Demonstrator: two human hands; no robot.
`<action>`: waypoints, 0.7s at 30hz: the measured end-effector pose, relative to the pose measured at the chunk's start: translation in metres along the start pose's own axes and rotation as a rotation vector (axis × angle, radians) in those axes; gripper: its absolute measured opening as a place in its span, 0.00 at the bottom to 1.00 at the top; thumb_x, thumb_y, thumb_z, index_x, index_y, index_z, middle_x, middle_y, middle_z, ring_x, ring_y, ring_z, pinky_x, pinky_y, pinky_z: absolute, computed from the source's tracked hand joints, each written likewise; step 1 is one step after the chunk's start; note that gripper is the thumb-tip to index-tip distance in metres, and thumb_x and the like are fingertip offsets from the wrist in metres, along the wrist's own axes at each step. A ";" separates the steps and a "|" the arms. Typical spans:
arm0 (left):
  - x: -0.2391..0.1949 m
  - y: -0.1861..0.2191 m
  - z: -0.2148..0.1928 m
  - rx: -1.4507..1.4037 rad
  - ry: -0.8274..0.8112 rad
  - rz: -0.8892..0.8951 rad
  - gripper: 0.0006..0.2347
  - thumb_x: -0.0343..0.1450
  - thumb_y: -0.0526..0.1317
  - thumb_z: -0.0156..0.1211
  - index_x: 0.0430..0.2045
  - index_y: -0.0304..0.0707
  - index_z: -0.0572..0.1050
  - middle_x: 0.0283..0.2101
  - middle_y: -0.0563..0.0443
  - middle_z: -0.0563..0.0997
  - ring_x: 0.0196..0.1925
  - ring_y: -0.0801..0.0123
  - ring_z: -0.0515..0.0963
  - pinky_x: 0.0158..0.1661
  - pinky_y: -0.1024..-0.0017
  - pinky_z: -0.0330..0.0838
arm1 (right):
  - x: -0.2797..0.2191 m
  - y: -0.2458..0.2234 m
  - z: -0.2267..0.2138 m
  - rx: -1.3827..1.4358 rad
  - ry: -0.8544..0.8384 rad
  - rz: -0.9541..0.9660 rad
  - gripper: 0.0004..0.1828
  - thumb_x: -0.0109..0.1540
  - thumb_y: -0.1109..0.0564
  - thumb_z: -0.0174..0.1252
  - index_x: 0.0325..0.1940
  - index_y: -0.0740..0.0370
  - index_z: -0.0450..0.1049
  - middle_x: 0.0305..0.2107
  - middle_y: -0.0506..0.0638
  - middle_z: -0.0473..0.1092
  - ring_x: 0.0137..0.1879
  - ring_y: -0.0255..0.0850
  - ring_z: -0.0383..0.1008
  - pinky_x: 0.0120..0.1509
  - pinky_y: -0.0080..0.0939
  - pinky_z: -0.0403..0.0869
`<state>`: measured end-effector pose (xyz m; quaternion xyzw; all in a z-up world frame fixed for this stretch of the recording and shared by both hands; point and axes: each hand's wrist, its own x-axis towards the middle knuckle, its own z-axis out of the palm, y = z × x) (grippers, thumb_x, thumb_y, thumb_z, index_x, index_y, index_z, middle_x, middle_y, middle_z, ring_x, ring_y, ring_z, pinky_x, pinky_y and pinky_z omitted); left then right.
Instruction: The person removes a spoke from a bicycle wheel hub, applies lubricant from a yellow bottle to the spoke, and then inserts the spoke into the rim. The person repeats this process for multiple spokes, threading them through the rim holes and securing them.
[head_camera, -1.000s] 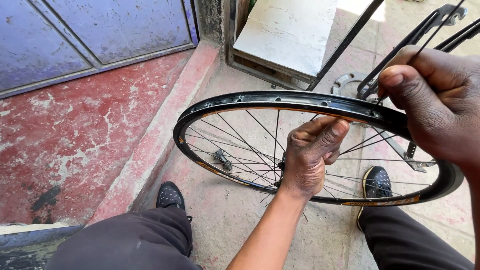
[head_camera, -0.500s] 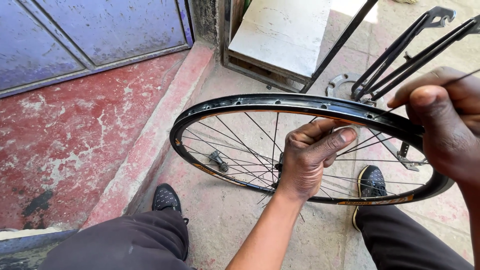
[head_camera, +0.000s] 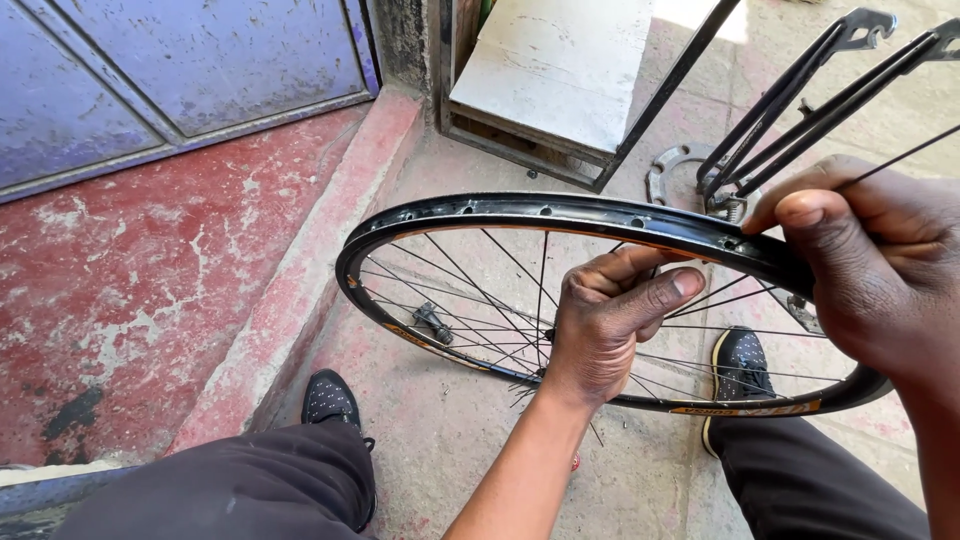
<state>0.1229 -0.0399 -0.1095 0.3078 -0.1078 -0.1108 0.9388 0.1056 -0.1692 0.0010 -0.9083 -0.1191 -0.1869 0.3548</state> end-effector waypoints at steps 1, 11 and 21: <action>0.000 0.000 -0.001 0.007 -0.003 0.006 0.11 0.64 0.36 0.66 0.39 0.36 0.80 0.19 0.64 0.66 0.20 0.83 0.50 0.20 0.81 0.37 | 0.000 0.000 -0.001 -0.027 0.003 0.001 0.20 0.73 0.53 0.45 0.36 0.68 0.74 0.19 0.50 0.64 0.23 0.34 0.56 0.28 0.32 0.52; 0.001 -0.007 -0.004 -0.064 -0.123 0.046 0.12 0.72 0.39 0.55 0.44 0.32 0.76 0.21 0.64 0.60 0.23 0.83 0.55 0.24 0.85 0.45 | 0.008 0.006 0.004 0.017 0.017 0.044 0.21 0.76 0.52 0.45 0.36 0.69 0.72 0.14 0.47 0.54 0.22 0.31 0.49 0.27 0.31 0.47; 0.009 -0.018 0.003 -0.001 -0.036 0.107 0.08 0.74 0.39 0.56 0.42 0.36 0.74 0.23 0.61 0.69 0.19 0.86 0.53 0.18 0.84 0.41 | 0.017 0.023 0.007 0.032 0.048 0.039 0.22 0.78 0.49 0.44 0.38 0.68 0.69 0.17 0.47 0.53 0.25 0.31 0.50 0.30 0.31 0.48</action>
